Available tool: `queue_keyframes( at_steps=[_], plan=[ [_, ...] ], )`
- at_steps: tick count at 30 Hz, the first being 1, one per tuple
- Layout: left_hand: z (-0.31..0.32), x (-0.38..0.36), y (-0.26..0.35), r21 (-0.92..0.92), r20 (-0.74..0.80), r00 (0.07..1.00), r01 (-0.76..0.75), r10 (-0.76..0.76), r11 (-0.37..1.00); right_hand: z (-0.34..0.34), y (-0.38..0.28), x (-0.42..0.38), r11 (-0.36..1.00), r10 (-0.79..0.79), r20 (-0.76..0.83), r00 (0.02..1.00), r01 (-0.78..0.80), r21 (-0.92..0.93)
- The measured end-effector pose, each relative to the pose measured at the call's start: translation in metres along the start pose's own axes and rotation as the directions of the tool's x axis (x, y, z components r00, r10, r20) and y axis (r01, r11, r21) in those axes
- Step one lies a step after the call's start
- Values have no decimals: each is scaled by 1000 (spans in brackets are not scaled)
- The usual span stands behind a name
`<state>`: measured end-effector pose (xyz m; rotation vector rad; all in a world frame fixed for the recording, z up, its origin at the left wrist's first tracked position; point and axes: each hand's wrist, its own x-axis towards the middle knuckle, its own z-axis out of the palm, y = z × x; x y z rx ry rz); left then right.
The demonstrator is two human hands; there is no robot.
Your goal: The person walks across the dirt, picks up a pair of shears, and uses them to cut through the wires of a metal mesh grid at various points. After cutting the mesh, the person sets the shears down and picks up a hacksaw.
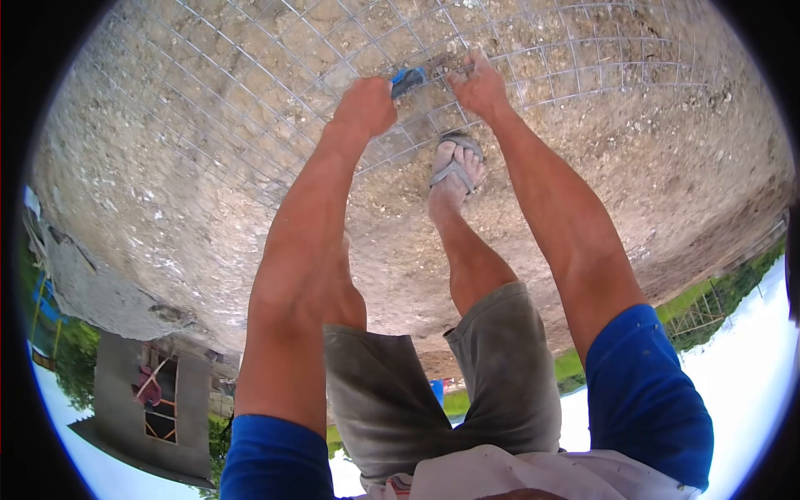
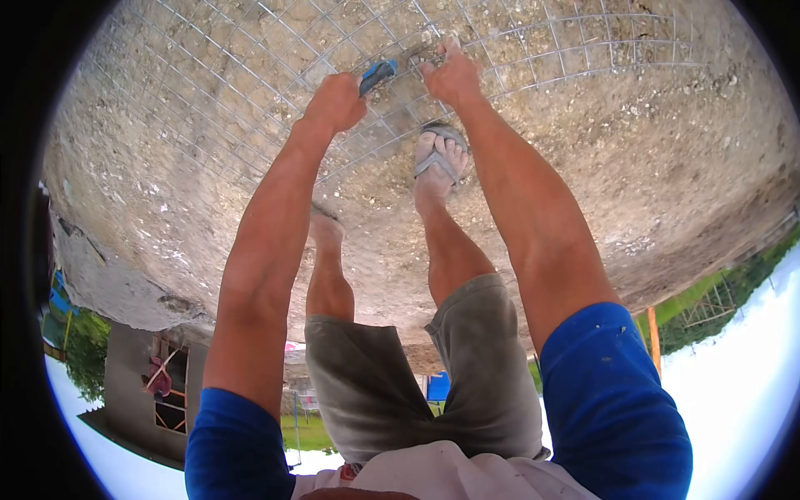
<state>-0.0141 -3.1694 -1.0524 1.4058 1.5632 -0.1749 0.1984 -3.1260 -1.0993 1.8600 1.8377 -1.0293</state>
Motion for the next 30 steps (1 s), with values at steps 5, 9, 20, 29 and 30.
queue_keyframes(
  at_steps=[5, 9, 20, 29, 30],
  plan=[
    [-9, -11, 6, 37, 39, 999, 8, -10, 999, -20, -22, -50, 998, 33, -66, 997, -37, -50],
    [-51, -110, 16, -96, -238, 970, 26, -48, 995, -64, -18, -141, 980, 123, 65, 990, -112, -163],
    [-148, -509, -170, 161, 203, 958, 171, -202, 972, -168, 204, -640, 784, 535, 250, 807, -364, -503],
    [-69, -597, -212, 157, 410, 877, 201, -249, 967, -205, 141, -580, 641, 606, 315, 730, -214, -737],
    [-75, -602, -198, 75, 342, 897, 270, -279, 960, -201, 140, -597, 669, 577, 290, 763, -239, -704]
  ],
)
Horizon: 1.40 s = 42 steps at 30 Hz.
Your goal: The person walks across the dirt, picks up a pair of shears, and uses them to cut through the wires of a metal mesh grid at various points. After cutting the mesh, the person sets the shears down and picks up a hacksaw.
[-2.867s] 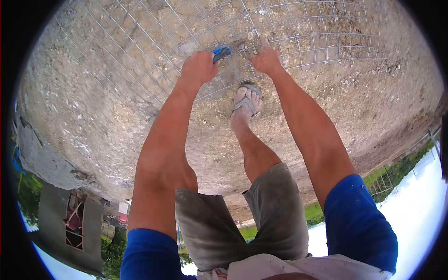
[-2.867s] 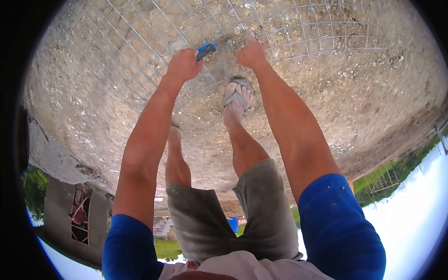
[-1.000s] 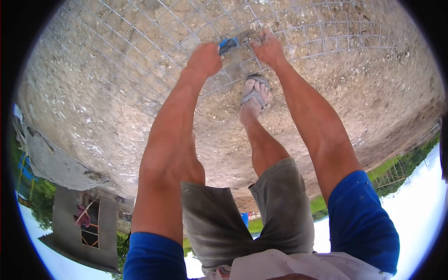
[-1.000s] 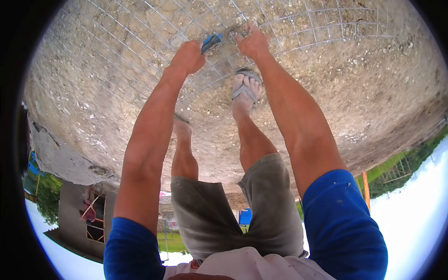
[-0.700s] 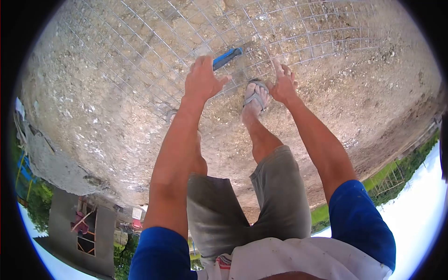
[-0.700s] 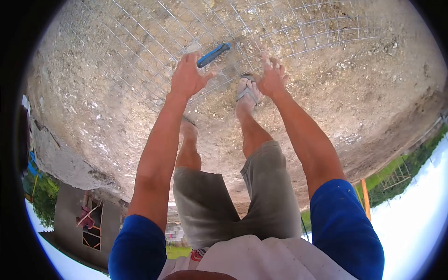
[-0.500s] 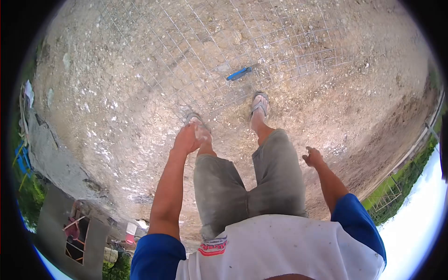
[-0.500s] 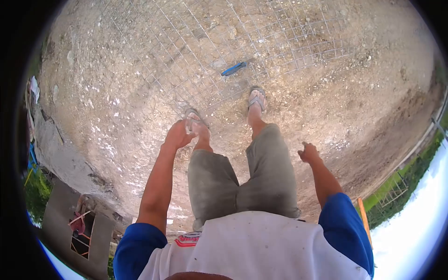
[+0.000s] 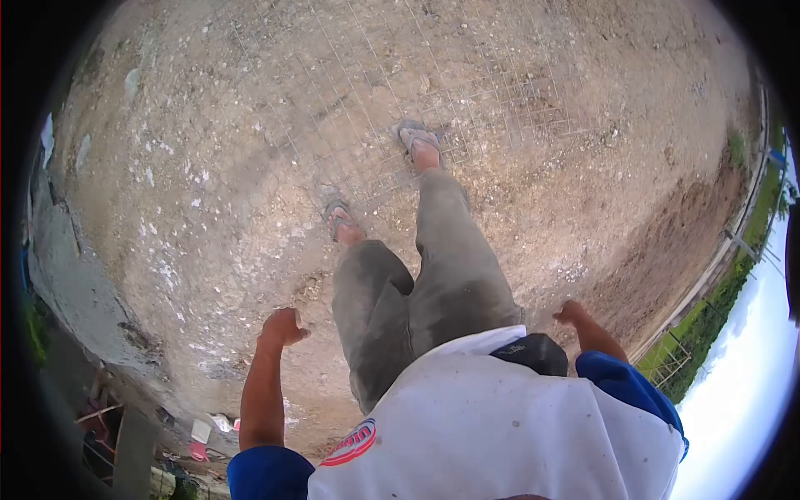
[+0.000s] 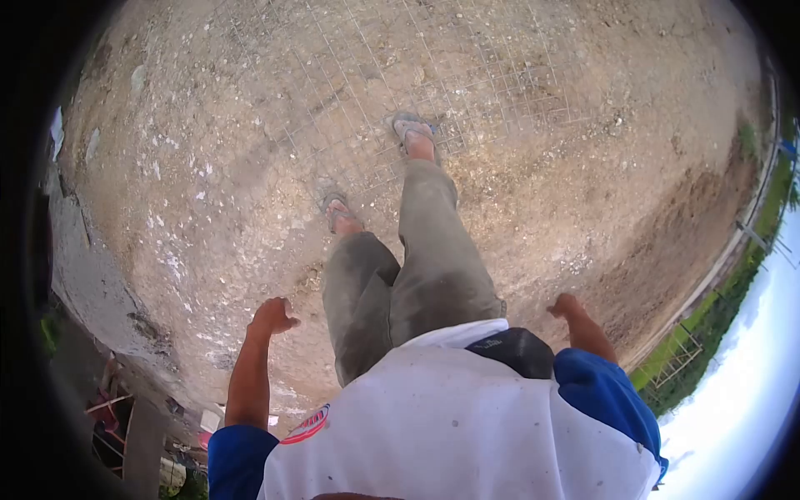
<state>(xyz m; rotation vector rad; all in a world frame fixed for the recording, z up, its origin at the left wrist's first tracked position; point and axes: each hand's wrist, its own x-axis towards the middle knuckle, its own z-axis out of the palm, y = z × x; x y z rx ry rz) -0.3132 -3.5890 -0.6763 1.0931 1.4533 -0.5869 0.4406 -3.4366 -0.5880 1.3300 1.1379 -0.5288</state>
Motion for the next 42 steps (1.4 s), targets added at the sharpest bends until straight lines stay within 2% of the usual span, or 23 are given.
queue_keyframes(
  at_steps=[1, 2, 3, 4, 5, 6, 7, 8, 9, 11, 12, 13, 14, 16, 18, 20, 22, 25, 28, 32, 36, 39, 42],
  plan=[
    [26, -45, 10, -127, -8, 998, 57, -58, 990, 32, 11, -48, 995, 4, -16, 1000, -3, 95],
    [59, -78, 3, -211, -14, 1000, 12, -16, 977, 1, 4, -33, 980, 8, -156, 988, 24, 199],
    [65, -56, 3, -288, -113, 993, -76, 45, 954, -77, -15, 16, 945, 34, -374, 927, 93, 315],
    [48, -29, 9, -357, -207, 978, -103, 28, 929, -134, -34, 25, 923, -35, -501, 865, 220, 316],
    [60, -29, 13, -426, -226, 974, -98, -1, 899, -161, -58, 0, 898, -109, -561, 821, 324, 299],
    [88, -47, 11, -487, -197, 980, -65, -38, 871, -197, -92, -31, 791, -115, -636, 763, 458, 406],
    [111, -57, 9, -465, -209, 977, -62, -41, 883, -227, -125, -51, 734, -158, -751, 641, 585, 344],
    [108, -32, 15, -445, -275, 961, -94, -36, 891, -251, -155, -64, 683, -163, -776, 610, 637, 358],
    [95, -1, 24, -423, -351, 936, -134, -26, 896, -256, -181, -43, 554, -161, -804, 572, 727, 406],
    [75, 30, 51, -408, -473, 881, -224, 5, 885, -270, -256, -69, 431, -202, -766, 611, 758, 490],
    [57, 41, 67, -397, -497, 867, -263, 35, 880, -260, -294, -67, 321, -238, -777, 583, 802, 504],
    [38, 48, 84, -385, -517, 854, -297, 62, 874, -242, -329, -53, 282, -316, -767, 558, 827, 486],
    [23, 60, 99, -372, -542, 837, -316, 72, 873, -221, -362, -47, 307, -400, -735, 547, 836, 455],
    [-1, 90, 128, -338, -553, 826, -346, 113, 875, -181, -419, -31, 456, -608, -531, 590, 807, 375],
    [-27, 130, 160, -260, -528, 833, -344, 165, 902, -137, -456, 5, 474, -804, -298, 514, 857, 200],
    [-47, 184, 199, -166, -544, 815, -337, 198, 927, -67, -492, 79, 363, -872, -303, 384, 923, 125],
    [-55, 254, 239, -97, -576, 786, -335, 222, 937, -94, -475, 58, 397, -792, -259, 554, 788, 471],
    [-61, 364, 299, 25, -609, 745, -324, 272, 946, -94, -459, 79, 332, -775, -274, 569, 737, 589],
    [-68, 434, 349, 113, -579, 773, -240, 260, 964, -104, -455, 100, 527, -781, -130, 611, 757, 387],
    [-62, 506, 373, 196, -558, 775, -225, 297, 954, -89, -450, 100, 429, -832, -168, 529, 805, 410],
    [-86, 491, 378, 216, -561, 753, -268, 344, 939, -102, -439, 98, 367, -859, -130, 495, 773, 518],
    [-111, 467, 377, 234, -506, 790, -260, 346, 937, -119, -428, 101, 364, -861, -107, 497, 749, 554],
    [-129, 443, 400, 341, -445, 836, -173, 321, 924, -136, -416, 115, 392, -835, -118, 538, 731, 558]
  ],
)
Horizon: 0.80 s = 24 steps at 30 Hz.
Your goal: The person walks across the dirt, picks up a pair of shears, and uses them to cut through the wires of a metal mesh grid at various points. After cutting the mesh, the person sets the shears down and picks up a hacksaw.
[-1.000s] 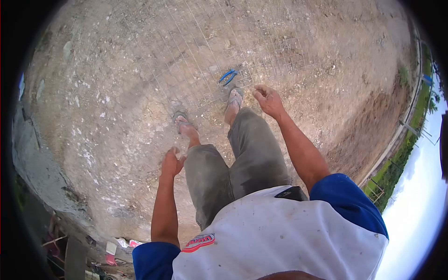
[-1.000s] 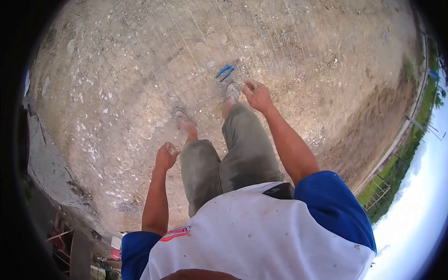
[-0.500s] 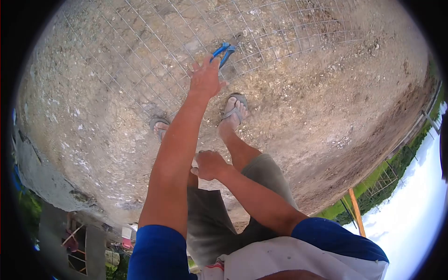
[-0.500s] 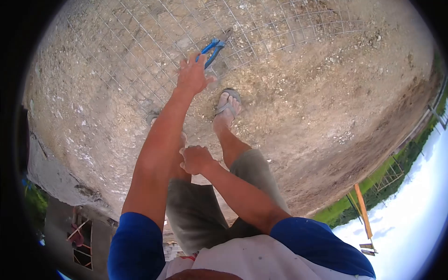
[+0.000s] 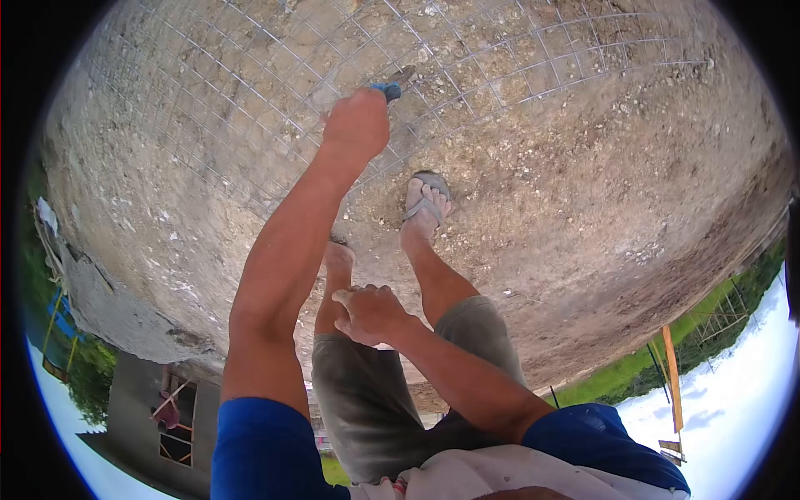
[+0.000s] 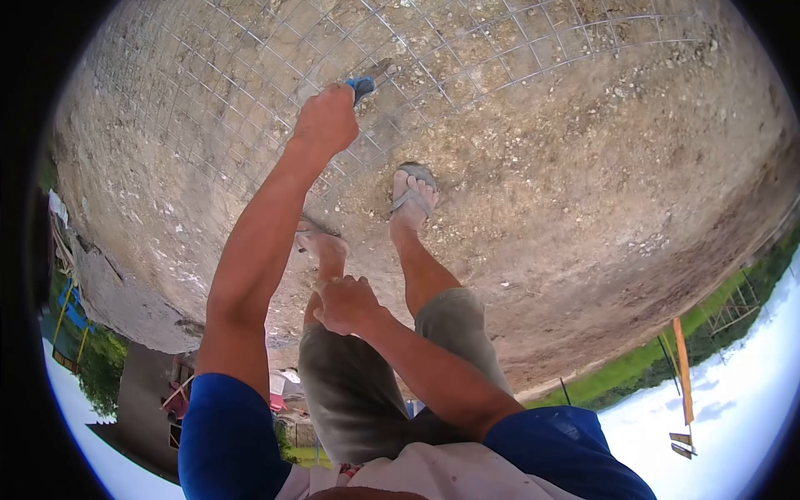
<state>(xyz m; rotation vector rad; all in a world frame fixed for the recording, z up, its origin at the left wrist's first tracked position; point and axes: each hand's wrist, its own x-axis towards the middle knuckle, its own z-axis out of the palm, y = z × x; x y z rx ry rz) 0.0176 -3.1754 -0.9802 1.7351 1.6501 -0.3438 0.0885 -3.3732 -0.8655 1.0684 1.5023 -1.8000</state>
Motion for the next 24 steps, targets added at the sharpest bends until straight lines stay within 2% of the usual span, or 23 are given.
queue_keyframes(
  at_steps=[3, 6, 8, 10, 12, 13, 15, 16, 17, 18, 19, 20, 21, 22, 24],
  plan=[
    [-28, 3, 10, 102, 56, 998, -6, 1, 995, -8, 3, 2, 998, 40, -31, 999, -38, 42],
    [-26, 4, -54, -288, 301, 953, 112, -21, 951, -15, 5, 4, 997, 54, 1, 999, -54, 49],
    [26, -22, -116, -489, 248, 969, 121, 5, 864, -21, 4, 4, 993, 48, -4, 999, -47, 112],
    [52, -43, -135, -468, 220, 976, 115, -11, 876, -33, 2, 7, 973, 30, -54, 998, -17, 232],
    [60, -48, -137, -492, 229, 973, 122, -7, 862, -41, -3, 3, 941, 4, -189, 982, 60, 334],
    [62, -45, -131, -478, 184, 983, 97, -8, 873, -49, -4, 0, 923, -2, -259, 966, 102, 372],
    [67, -35, -119, -452, 84, 996, 46, -9, 891, -72, 0, -1, 902, 54, -279, 959, 73, 425],
    [68, -29, -116, -458, 39, 999, 33, -17, 888, -77, 16, 9, 961, 92, -490, 867, 52, 273],
    [70, -23, -113, -466, -3, 1000, 21, -25, 884, -84, 35, 19, 992, 90, -676, 731, -8, 124],
    [72, -18, -110, -473, -45, 998, 9, -34, 881, -113, 43, 27, 962, 220, -683, 696, -40, 270],
    [71, -14, -108, -452, -64, 998, -31, 2, 891, -137, 65, 42, 992, 125, -768, 628, -77, 98],
    [69, -8, -106, -430, -85, 996, -72, 39, 900, -160, 94, 64, 981, -27, -794, 608, -135, -137],
    [69, -4, -105, -407, -102, 992, -110, 75, 907, -182, 114, 84, 963, -55, -773, 633, -172, -209],
    [71, -3, -101, -393, -94, 994, -83, 49, 916, -198, 128, 101, 938, -75, -745, 662, -207, -278],
    [71, -4, -93, -363, -74, 997, -26, -1, 931, -226, 137, 126, 960, 123, -570, 812, -243, -140]
  ],
)
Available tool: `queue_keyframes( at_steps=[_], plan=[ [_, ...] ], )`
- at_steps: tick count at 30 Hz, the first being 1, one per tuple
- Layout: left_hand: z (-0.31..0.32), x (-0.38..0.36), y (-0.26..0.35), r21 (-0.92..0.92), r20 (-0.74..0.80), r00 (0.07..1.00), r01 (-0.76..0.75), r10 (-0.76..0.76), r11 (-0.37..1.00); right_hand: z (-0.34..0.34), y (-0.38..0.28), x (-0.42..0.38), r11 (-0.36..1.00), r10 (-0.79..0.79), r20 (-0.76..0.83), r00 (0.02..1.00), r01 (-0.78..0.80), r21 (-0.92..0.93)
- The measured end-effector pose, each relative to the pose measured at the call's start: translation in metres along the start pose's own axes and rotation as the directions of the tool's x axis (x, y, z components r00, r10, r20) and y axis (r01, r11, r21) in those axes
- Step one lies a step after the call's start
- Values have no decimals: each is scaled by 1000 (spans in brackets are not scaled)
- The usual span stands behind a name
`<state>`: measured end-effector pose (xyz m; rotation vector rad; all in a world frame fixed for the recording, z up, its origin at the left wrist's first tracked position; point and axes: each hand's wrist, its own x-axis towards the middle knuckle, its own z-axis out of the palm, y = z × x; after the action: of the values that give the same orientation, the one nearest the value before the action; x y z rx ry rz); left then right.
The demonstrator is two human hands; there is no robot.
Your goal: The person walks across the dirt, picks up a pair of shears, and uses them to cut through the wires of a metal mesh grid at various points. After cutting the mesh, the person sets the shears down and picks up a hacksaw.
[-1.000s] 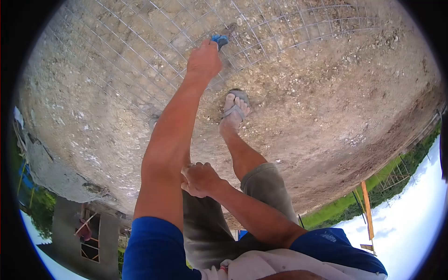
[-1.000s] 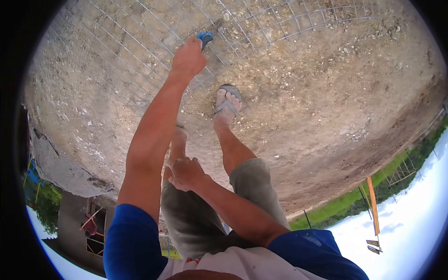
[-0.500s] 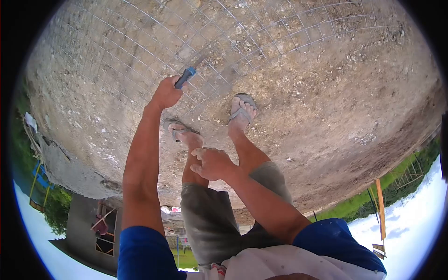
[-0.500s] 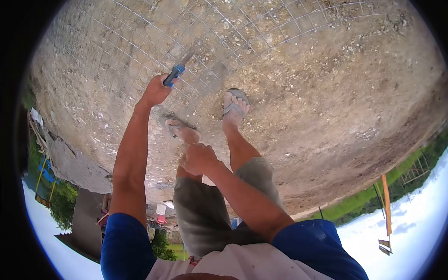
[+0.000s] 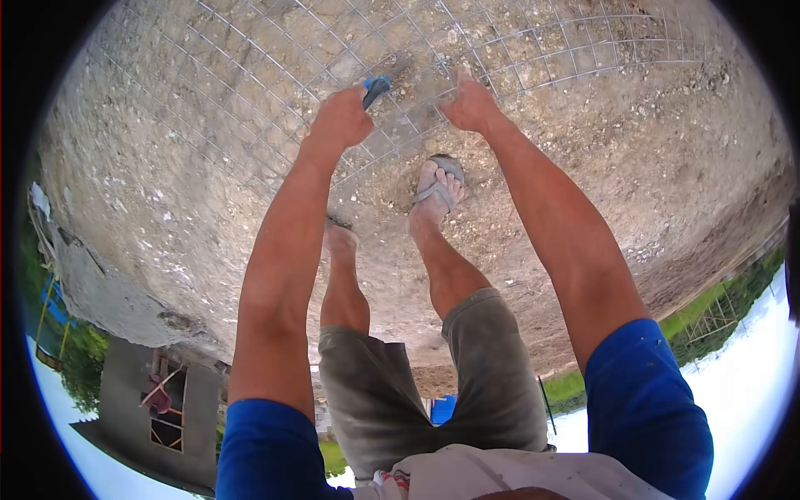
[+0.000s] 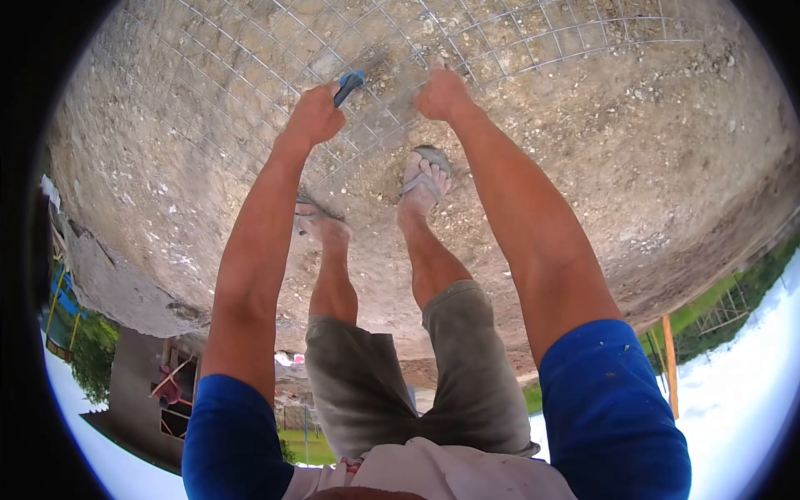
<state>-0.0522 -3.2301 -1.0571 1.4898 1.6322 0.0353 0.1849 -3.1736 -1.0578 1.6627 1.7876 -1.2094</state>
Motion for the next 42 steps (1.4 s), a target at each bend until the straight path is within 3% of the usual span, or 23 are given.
queue_keyframes(
  at_steps=[3, 6, 12, 16, 20, 27, 31, 33, 36, 39, 42],
  plan=[
    [-19, -17, 20, 151, 131, 971, 181, -201, 972, -11, -12, 8, 994, -44, 44, 998, 49, -95],
    [-14, -23, 15, 78, 11, 982, 189, -190, 979, -4, -5, 12, 985, -37, 10, 999, 34, 170],
    [-18, -2, 3, -60, 97, 994, 56, -50, 997, -12, -12, -3, 955, 3, 77, 997, -25, 294],
    [-33, -6, 11, -12, 191, 979, 75, -71, 997, -12, -12, -6, 978, -111, 108, 988, 89, 191],
    [-38, -1, 26, 35, 241, 960, 141, -145, 989, -3, -4, -4, 956, -191, 39, 981, 176, 235],
    [-47, 10, 53, 175, 282, 924, 215, -258, 961, -15, -19, -8, 987, -117, 146, 982, 100, 122],
    [-26, 17, 28, 61, 208, 968, 131, -141, 990, 6, 0, 10, 974, -140, 42, 989, 130, 187],
    [-14, 18, 19, 37, 185, 977, 97, -102, 995, 9, 0, 12, 985, -71, 10, 997, 69, 159],
    [-7, 26, 11, 77, 220, 973, 60, -76, 995, 2, -5, 16, 979, -13, 90, 996, -6, 202],
    [-9, 29, 10, 120, 283, 952, 90, -120, 989, 0, -12, 8, 994, -67, 48, 997, 71, -83],
    [-34, 2, 40, 356, 112, 982, 102, -151, 929, 9, -12, -22, 985, -45, -114, 992, 25, -169]
  ],
)
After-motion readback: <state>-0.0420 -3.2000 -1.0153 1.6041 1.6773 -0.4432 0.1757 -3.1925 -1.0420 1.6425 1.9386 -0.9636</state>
